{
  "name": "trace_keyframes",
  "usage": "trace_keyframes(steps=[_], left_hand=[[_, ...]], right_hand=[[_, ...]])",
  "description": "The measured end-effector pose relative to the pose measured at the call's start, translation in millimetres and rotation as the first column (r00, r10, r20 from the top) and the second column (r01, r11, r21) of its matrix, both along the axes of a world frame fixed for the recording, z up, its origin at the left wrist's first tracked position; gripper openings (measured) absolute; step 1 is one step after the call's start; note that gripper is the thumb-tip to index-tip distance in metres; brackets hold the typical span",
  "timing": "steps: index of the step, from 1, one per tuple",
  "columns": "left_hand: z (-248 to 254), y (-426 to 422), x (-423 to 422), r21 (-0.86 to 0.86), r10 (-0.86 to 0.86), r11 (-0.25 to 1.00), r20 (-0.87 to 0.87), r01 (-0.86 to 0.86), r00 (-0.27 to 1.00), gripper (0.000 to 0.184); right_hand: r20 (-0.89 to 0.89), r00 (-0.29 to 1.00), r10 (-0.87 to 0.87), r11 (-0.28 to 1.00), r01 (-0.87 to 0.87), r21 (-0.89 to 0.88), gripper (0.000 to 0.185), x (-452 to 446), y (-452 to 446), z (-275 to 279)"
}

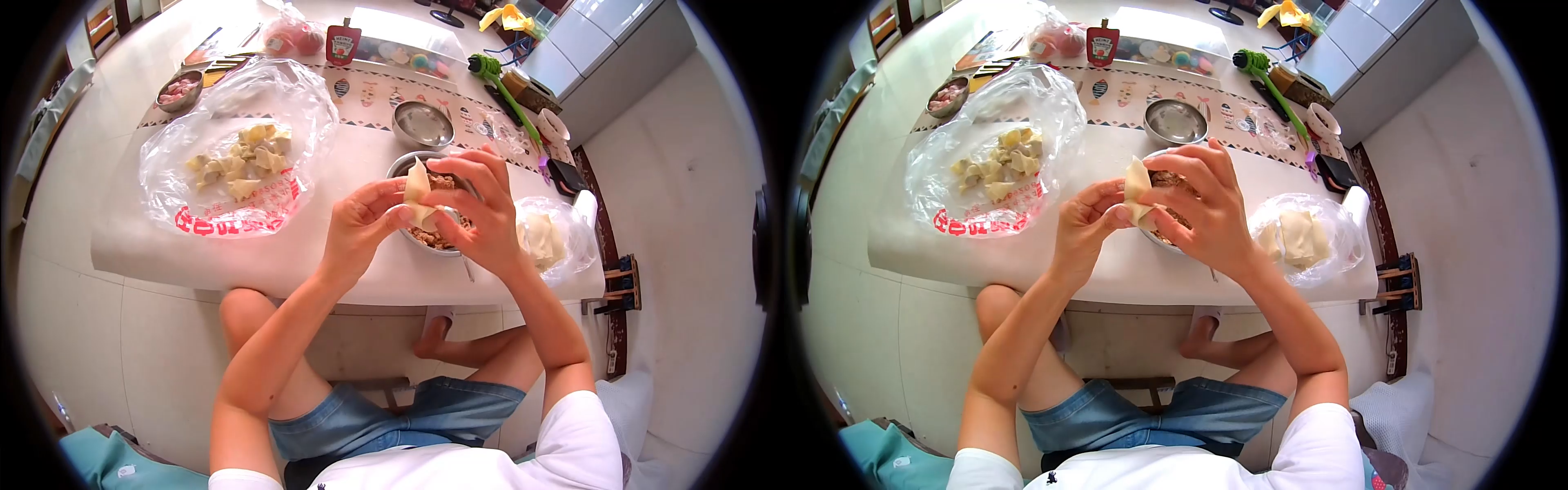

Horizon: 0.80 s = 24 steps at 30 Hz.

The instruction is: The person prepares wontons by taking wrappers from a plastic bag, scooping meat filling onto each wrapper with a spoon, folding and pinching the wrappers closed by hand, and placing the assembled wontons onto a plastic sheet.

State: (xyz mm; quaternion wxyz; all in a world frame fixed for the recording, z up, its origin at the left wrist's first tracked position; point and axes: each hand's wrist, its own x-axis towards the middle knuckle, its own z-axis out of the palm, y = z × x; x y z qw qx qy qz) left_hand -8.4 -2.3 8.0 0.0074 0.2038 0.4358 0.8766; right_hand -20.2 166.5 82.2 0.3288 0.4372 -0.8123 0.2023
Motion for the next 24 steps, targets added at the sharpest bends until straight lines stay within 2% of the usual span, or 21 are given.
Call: trace_keyframes(steps=[3,6,9,12,18,21,24], left_hand=[[-4.6,0.3,-1.7,-0.033,-0.013,0.999,-0.030,0.012,0.999,0.033],[-8.2,1.7,-1.0,-0.043,-0.030,0.999,0.013,0.031,0.999,0.032],[-2.2,2.9,2.6,-0.029,-0.030,0.999,-0.056,0.029,0.998,0.032],[2.8,5.0,5.8,-0.043,0.010,0.999,-0.088,-0.014,0.996,0.031],[1.4,1.3,4.9,-0.129,-0.039,0.991,-0.093,0.027,0.995,0.027],[0.6,2.3,4.2,-0.147,-0.062,0.988,-0.121,0.044,0.991,0.031],[-0.6,3.2,2.8,-0.102,-0.079,0.992,-0.107,0.069,0.991,0.037]], right_hand=[[-0.008,0.999,-0.039,0.999,0.038,-0.030,0.019,2.7,-1.3,0.1],[-0.015,0.997,-0.070,0.998,0.070,0.000,0.017,3.1,-2.4,-0.3],[-0.056,0.994,-0.096,0.995,0.097,0.029,0.017,1.3,-1.1,1.2],[-0.031,0.991,-0.133,0.991,0.133,0.011,0.018,1.7,-2.1,5.1],[0.063,0.972,-0.228,0.973,0.229,-0.015,0.021,5.5,-4.3,11.9],[0.122,0.991,-0.057,0.998,0.053,0.038,0.025,3.1,-0.5,15.3],[0.080,0.996,0.045,0.995,-0.052,0.090,0.027,0.9,8.3,17.1]])
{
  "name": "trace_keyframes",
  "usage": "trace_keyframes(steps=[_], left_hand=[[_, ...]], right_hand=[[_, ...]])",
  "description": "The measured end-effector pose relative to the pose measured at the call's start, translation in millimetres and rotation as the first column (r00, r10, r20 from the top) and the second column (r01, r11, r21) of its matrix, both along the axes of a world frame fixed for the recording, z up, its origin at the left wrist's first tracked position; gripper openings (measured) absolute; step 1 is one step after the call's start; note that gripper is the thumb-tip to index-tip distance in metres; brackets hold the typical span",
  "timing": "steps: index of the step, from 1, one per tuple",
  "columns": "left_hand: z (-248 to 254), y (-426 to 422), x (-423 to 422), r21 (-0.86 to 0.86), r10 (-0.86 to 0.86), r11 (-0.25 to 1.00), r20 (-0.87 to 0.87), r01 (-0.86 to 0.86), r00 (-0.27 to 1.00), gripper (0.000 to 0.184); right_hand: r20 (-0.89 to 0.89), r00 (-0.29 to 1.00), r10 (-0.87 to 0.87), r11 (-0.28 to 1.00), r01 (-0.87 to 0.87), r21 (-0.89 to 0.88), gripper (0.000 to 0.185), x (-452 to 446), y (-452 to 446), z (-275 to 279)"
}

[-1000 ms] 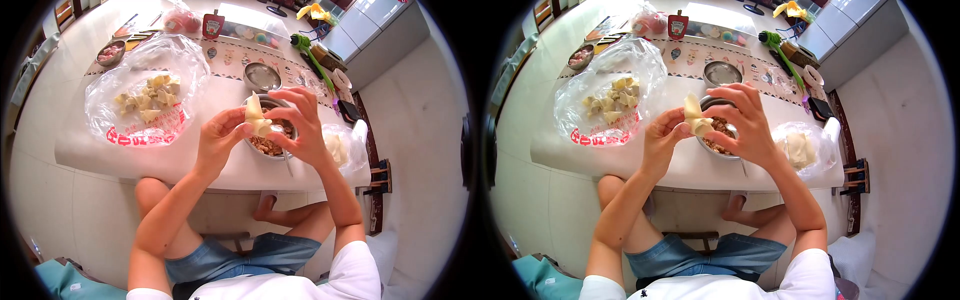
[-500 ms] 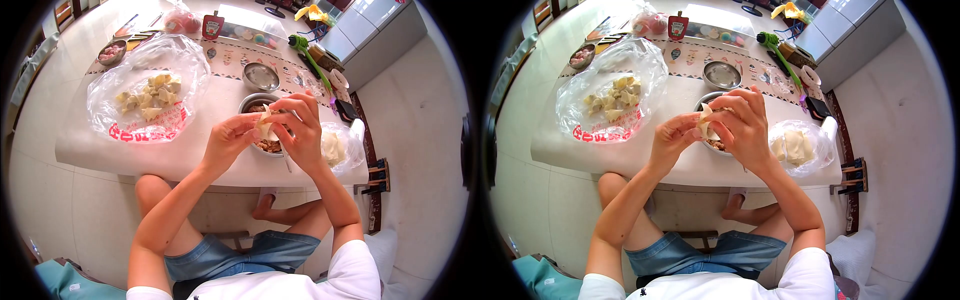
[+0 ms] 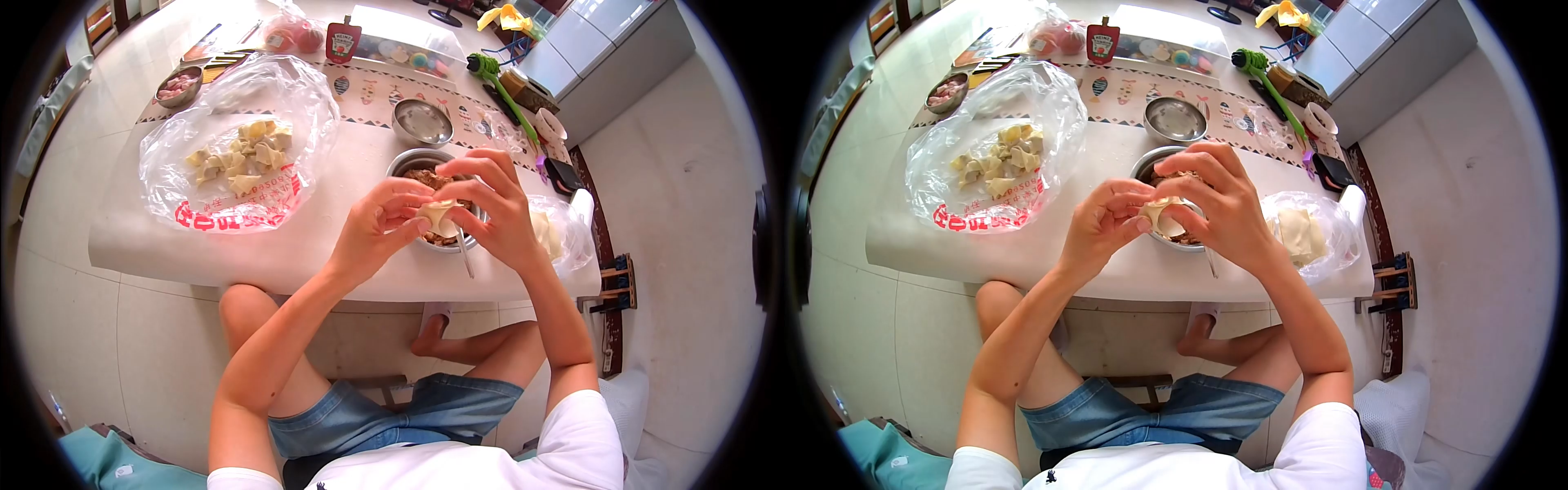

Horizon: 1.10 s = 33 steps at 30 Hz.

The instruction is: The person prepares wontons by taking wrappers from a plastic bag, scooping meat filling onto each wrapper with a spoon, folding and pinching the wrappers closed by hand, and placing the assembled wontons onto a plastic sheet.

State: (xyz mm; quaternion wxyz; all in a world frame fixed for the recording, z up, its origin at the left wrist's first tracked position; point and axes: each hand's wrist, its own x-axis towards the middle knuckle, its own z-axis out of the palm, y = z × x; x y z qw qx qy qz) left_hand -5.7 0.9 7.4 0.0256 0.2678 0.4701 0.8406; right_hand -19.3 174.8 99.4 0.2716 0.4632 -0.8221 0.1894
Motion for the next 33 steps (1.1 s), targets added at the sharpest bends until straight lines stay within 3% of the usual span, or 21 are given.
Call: trace_keyframes(steps=[3,6,12,18,19,21,22,23,24,26,30,33], left_hand=[[-0.3,-0.3,-1.0,0.022,-0.027,0.999,0.064,0.026,0.998,0.041],[2.4,1.1,0.3,0.076,-0.176,0.983,0.118,0.168,0.977,0.037],[-1.6,-0.5,0.1,-0.041,-0.379,0.916,0.247,0.400,0.892,0.038],[-12.1,3.3,1.3,0.053,-0.503,0.854,0.342,0.518,0.794,0.041],[-11.5,5.5,2.3,0.127,-0.481,0.875,0.345,0.467,0.806,0.041],[-9.8,9.3,5.1,0.275,-0.439,0.893,0.355,0.356,0.826,0.040],[-11.7,5.8,-3.3,0.399,-0.369,0.882,0.257,0.250,0.893,0.040],[-13.3,-1.6,-16.0,0.522,-0.280,0.839,0.171,0.154,0.945,0.040],[3.3,-14.5,-18.5,0.563,-0.129,0.824,0.298,-0.065,0.946,0.043],[3.1,-35.7,-35.5,0.661,-0.050,0.734,0.283,-0.157,0.958,0.044],[-6.7,-22.8,-24.5,0.481,-0.137,0.877,0.264,-0.007,0.955,0.043],[-8.5,-3.8,-13.6,0.356,-0.229,0.927,0.282,0.119,0.932,0.039]], right_hand=[[-0.111,0.993,0.025,0.998,-0.019,0.055,0.029,-4.5,9.8,-6.3],[-0.110,0.993,-0.038,0.999,0.040,0.022,0.027,3.6,7.2,-11.6],[-0.197,0.980,-0.007,0.990,0.035,0.139,0.028,4.6,6.7,-15.7],[-0.159,0.986,-0.048,0.941,0.098,0.323,0.040,7.4,9.5,-5.9],[-0.078,0.988,-0.134,0.931,0.152,0.331,0.047,14.4,9.2,3.3],[0.057,0.983,-0.174,0.983,0.170,0.073,0.051,19.5,26.3,2.0],[0.125,0.976,-0.181,0.980,0.189,-0.055,0.054,21.5,39.3,1.8],[0.135,0.957,-0.256,0.964,0.263,-0.042,0.056,25.4,55.9,1.2],[0.145,0.932,-0.331,0.941,0.338,-0.028,0.058,30.5,74.2,-0.8],[0.136,0.870,-0.474,0.878,0.479,-0.007,0.044,39.2,103.7,-9.2],[0.241,0.628,-0.740,0.670,0.720,0.180,0.019,42.4,178.3,-39.7],[0.434,0.504,-0.747,0.625,0.755,0.199,0.018,41.0,224.2,-67.9]])
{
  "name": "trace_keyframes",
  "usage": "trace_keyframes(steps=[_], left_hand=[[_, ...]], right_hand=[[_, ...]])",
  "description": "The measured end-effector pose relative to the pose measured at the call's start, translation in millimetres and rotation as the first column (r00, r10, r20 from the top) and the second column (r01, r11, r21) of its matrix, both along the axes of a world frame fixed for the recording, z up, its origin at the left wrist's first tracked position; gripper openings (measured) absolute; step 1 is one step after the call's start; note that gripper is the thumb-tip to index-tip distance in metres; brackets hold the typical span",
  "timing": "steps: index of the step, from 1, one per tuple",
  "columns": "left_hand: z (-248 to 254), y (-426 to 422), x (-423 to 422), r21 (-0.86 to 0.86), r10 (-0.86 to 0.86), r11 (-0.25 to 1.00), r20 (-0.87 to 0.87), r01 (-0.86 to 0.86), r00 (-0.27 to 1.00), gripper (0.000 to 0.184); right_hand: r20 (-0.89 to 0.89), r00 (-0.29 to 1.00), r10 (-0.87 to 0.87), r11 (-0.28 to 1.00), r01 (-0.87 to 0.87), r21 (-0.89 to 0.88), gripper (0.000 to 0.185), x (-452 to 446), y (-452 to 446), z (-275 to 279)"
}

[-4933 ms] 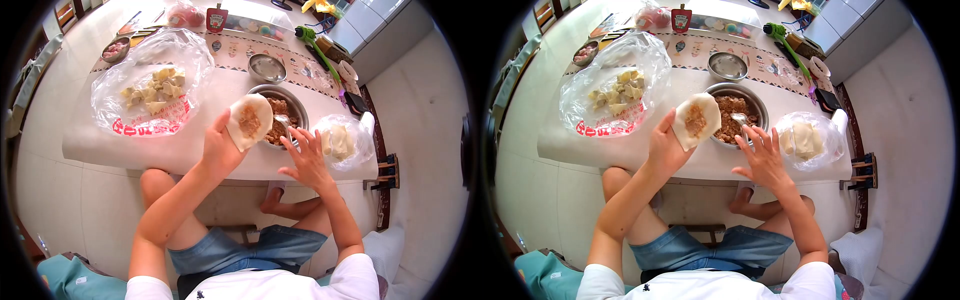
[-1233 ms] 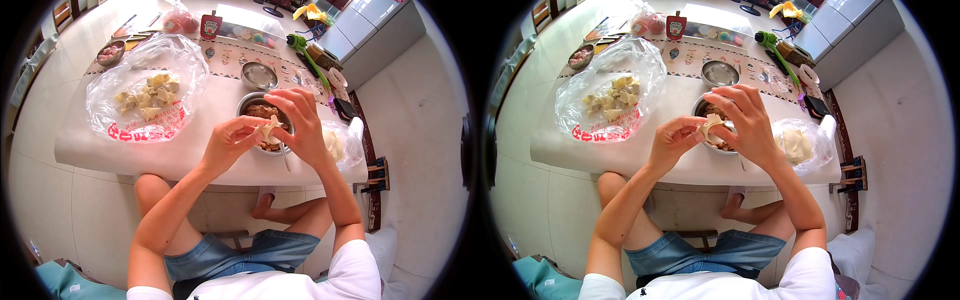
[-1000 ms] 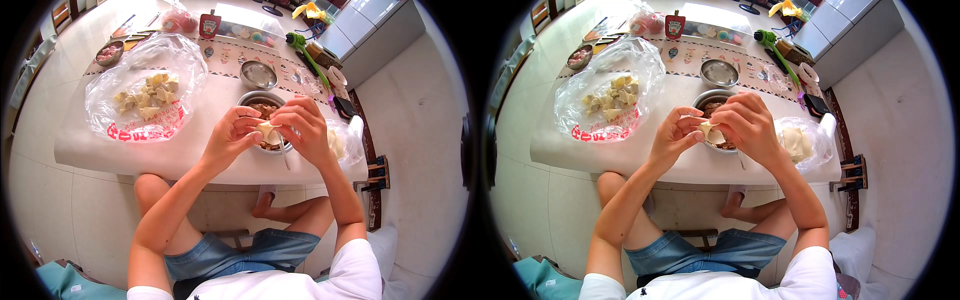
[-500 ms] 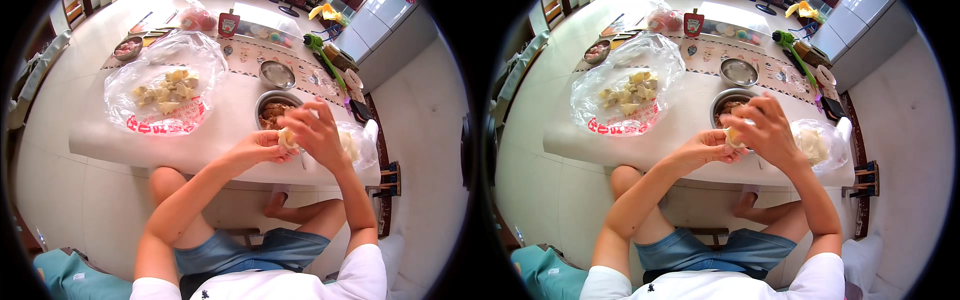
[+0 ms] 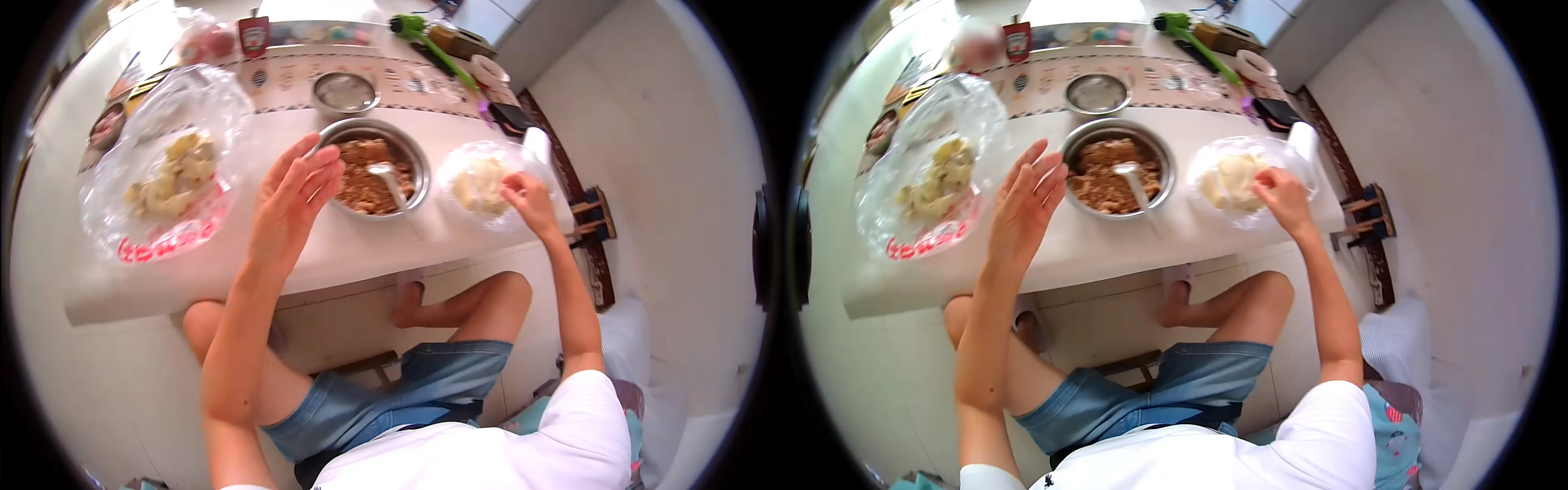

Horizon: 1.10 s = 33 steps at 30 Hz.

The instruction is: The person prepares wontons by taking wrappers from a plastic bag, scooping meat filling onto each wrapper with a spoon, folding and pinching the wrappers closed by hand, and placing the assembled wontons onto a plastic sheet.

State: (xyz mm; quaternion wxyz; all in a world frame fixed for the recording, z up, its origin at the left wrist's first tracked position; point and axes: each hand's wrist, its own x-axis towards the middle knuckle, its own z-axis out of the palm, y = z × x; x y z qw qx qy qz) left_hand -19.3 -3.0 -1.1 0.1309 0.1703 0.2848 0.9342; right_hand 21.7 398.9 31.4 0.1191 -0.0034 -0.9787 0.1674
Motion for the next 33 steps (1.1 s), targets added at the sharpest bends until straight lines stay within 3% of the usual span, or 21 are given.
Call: trace_keyframes(steps=[1,4,7,8,11,14,17,20,24,28,31,33], left_hand=[[1.5,3.8,4.3,-0.049,-0.012,0.999,0.006,0.012,1.000,0.037],[-1.7,12.5,12.2,-0.125,-0.098,0.987,0.028,0.101,0.995,0.034],[-5.9,16.0,13.6,-0.164,-0.123,0.978,0.053,0.130,0.991,0.034],[-5.9,16.4,13.7,-0.174,-0.126,0.976,0.053,0.133,0.991,0.034],[-4.3,16.4,13.8,-0.182,-0.129,0.974,0.047,0.135,0.991,0.034],[-5.6,16.0,13.4,-0.181,-0.124,0.975,0.045,0.130,0.991,0.034],[-6.5,15.6,13.6,-0.189,-0.135,0.972,0.034,0.139,0.990,0.034],[-6.0,15.1,13.9,-0.196,-0.135,0.971,0.024,0.137,0.991,0.034],[-9.6,18.0,15.1,-0.216,-0.156,0.964,0.026,0.158,0.987,0.035],[-14.6,27.5,21.3,-0.215,-0.335,0.921,-0.013,0.325,0.942,0.038],[-12.8,33.0,26.7,-0.204,-0.417,0.890,0.000,0.409,0.909,0.040],[-12.0,34.6,27.8,-0.232,-0.469,0.861,-0.018,0.453,0.883,0.051]], right_hand=[[0.050,0.999,0.015,0.994,-0.010,-0.105,0.020,-0.9,-1.9,-1.2],[-0.025,0.998,0.052,0.999,-0.052,-0.003,0.021,1.0,-20.0,0.0],[-0.118,0.968,0.220,0.957,-0.191,0.220,0.021,-1.9,-28.9,0.4],[0.008,0.984,0.177,0.975,-0.177,0.136,0.020,-1.2,-31.2,2.9],[0.055,0.978,0.202,0.956,-0.209,0.204,0.016,-0.2,-34.0,8.6],[0.062,0.981,0.184,0.976,-0.190,0.107,0.012,-2.3,-23.7,2.9],[0.057,0.984,0.170,0.982,-0.164,-0.099,0.011,-7.8,-15.5,1.5],[0.141,0.989,0.040,0.943,0.010,-0.334,0.012,-10.4,-7.5,-0.3],[0.221,0.970,-0.106,0.589,0.240,-0.772,0.016,-22.2,8.8,-7.1],[0.086,0.964,-0.251,0.369,0.177,-0.912,0.019,-42.7,12.3,11.4],[-0.012,0.986,-0.166,0.347,0.047,-0.937,0.021,-49.5,-3.7,36.6],[-0.093,0.989,-0.113,0.407,-0.039,-0.913,0.019,-47.8,-31.6,53.0]])
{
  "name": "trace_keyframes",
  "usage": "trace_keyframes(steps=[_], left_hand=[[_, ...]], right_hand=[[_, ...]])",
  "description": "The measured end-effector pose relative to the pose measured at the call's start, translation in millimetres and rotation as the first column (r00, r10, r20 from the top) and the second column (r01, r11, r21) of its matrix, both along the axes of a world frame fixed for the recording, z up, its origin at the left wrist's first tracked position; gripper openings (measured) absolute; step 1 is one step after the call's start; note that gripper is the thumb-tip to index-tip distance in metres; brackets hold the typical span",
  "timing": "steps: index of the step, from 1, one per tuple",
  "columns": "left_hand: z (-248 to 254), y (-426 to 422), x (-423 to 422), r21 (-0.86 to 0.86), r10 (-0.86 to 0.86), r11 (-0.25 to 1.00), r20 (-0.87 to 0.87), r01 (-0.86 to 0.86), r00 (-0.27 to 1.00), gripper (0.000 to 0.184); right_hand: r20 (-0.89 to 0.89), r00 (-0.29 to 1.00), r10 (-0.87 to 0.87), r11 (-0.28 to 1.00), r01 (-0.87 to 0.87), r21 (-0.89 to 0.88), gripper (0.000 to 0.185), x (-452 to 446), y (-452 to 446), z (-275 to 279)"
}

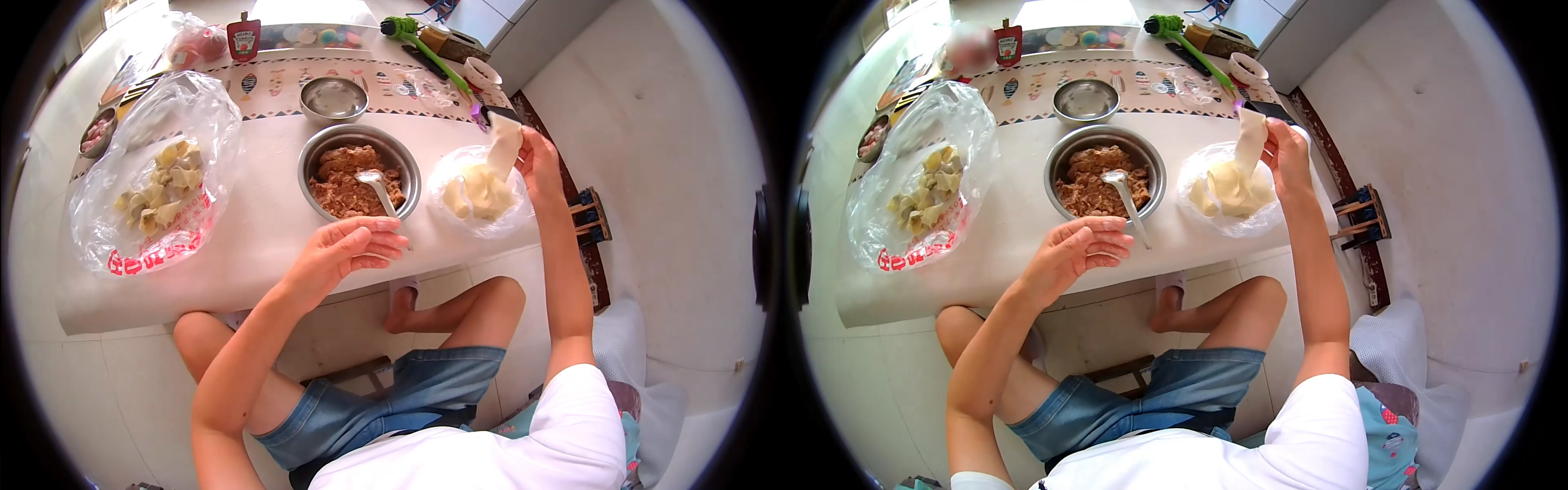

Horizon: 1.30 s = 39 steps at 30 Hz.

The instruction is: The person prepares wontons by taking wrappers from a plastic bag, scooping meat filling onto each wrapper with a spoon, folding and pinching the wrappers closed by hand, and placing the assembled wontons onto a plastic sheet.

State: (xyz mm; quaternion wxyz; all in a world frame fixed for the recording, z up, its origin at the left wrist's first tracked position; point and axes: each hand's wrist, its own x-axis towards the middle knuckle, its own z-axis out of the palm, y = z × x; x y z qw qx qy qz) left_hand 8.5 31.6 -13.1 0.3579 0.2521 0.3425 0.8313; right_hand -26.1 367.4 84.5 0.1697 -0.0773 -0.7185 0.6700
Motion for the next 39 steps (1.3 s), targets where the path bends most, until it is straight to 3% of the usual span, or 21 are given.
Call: trace_keyframes(steps=[3,4,5,6,7,10,11,14,17,20,21,22,24,25,29,32,33,36,37,39], left_hand=[[-0.5,5.5,4.0,0.062,-0.057,0.997,0.036,0.055,0.998,0.070],[0.8,8.1,6.4,0.129,-0.034,0.991,0.129,0.017,0.991,0.070],[2.3,11.0,8.8,0.191,-0.017,0.981,0.221,-0.026,0.975,0.070],[3.1,11.6,9.7,0.250,-0.011,0.966,0.308,-0.070,0.951,0.071],[7.0,8.6,10.4,0.292,-0.045,0.954,0.352,-0.064,0.935,0.063],[6.8,0.9,13.8,-0.058,0.256,0.963,0.483,-0.261,0.837,0.054],[1.0,1.0,9.9,-0.022,0.302,0.940,0.520,-0.341,0.799,0.046],[16.6,-20.2,-3.5,0.068,0.400,0.849,0.564,-0.523,0.722,0.040],[26.2,-36.4,-12.8,0.160,0.442,0.782,0.539,-0.603,0.717,0.037],[11.0,-33.3,-16.2,0.191,0.301,0.874,0.511,-0.448,0.805,0.038],[7.4,-30.5,-15.0,0.166,0.269,0.900,0.517,-0.403,0.813,0.038],[8.3,-27.9,-12.6,0.151,0.232,0.928,0.479,-0.339,0.847,0.038],[11.4,-21.0,-7.8,0.117,0.139,0.973,0.399,-0.200,0.907,0.039],[13.1,-16.7,-3.4,0.074,0.146,0.979,0.403,-0.192,0.903,0.039],[6.1,-12.8,-5.9,0.009,0.170,0.982,0.368,-0.186,0.914,0.046],[7.4,-15.9,-13.1,0.138,0.045,0.985,0.387,-0.106,0.921,0.055],[9.2,-17.2,-13.4,0.199,-0.011,0.977,0.403,-0.076,0.915,0.058],[10.7,-20.0,-6.3,0.366,0.015,0.915,0.386,-0.168,0.922,0.060],[15.8,-20.4,-4.4,0.266,0.160,0.921,0.409,-0.286,0.898,0.057],[18.8,-22.2,-7.0,0.191,0.297,0.903,0.370,-0.384,0.880,0.057]], right_hand=[[-0.005,0.989,0.148,0.979,-0.146,0.140,0.016,16.0,-59.7,20.5],[0.028,0.976,0.214,0.886,-0.207,0.415,0.015,22.6,-70.8,16.8],[-0.015,0.951,0.310,0.839,-0.267,0.475,0.010,37.2,-103.2,11.1],[0.078,0.917,0.390,0.647,-0.334,0.685,0.009,53.6,-130.1,8.0],[0.149,0.820,0.552,0.537,-0.487,0.689,0.012,65.9,-150.2,-3.5],[-0.140,0.785,0.604,0.498,-0.234,0.835,0.016,76.7,-174.3,-17.3],[-0.131,0.833,0.537,0.607,-0.274,0.746,0.024,70.4,-159.3,-16.1],[-0.074,0.906,0.416,0.407,-0.113,0.906,0.030,47.9,-112.2,-29.5],[-0.088,0.822,0.562,0.076,0.055,0.996,0.035,46.4,-112.1,-46.8],[-0.116,0.891,0.438,0.448,-0.105,0.888,0.036,45.1,-117.1,-56.3],[-0.038,0.947,0.318,0.639,-0.184,0.747,0.030,43.2,-118.3,-51.6],[0.071,0.929,0.363,0.765,-0.341,0.547,0.027,41.5,-127.2,-38.2],[0.216,0.838,0.501,0.855,-0.518,0.029,0.021,34.5,-152.4,-16.5],[0.299,0.815,0.497,0.849,-0.528,0.026,0.015,31.8,-158.5,-20.1],[0.064,0.852,0.519,0.814,-0.516,0.266,0.015,18.2,-170.9,-14.7],[-0.216,0.799,0.561,0.668,-0.282,0.689,0.015,19.8,-191.7,1.2],[-0.262,0.737,0.623,0.528,-0.149,0.836,0.014,17.4,-193.3,-4.2],[-0.125,0.601,0.789,0.324,-0.235,0.916,0.012,34.1,-201.0,-19.8],[-0.174,0.506,0.845,0.339,-0.254,0.906,0.020,41.9,-198.9,-23.9],[-0.185,0.613,0.768,0.417,-0.259,0.871,0.026,56.3,-174.8,-19.7]])
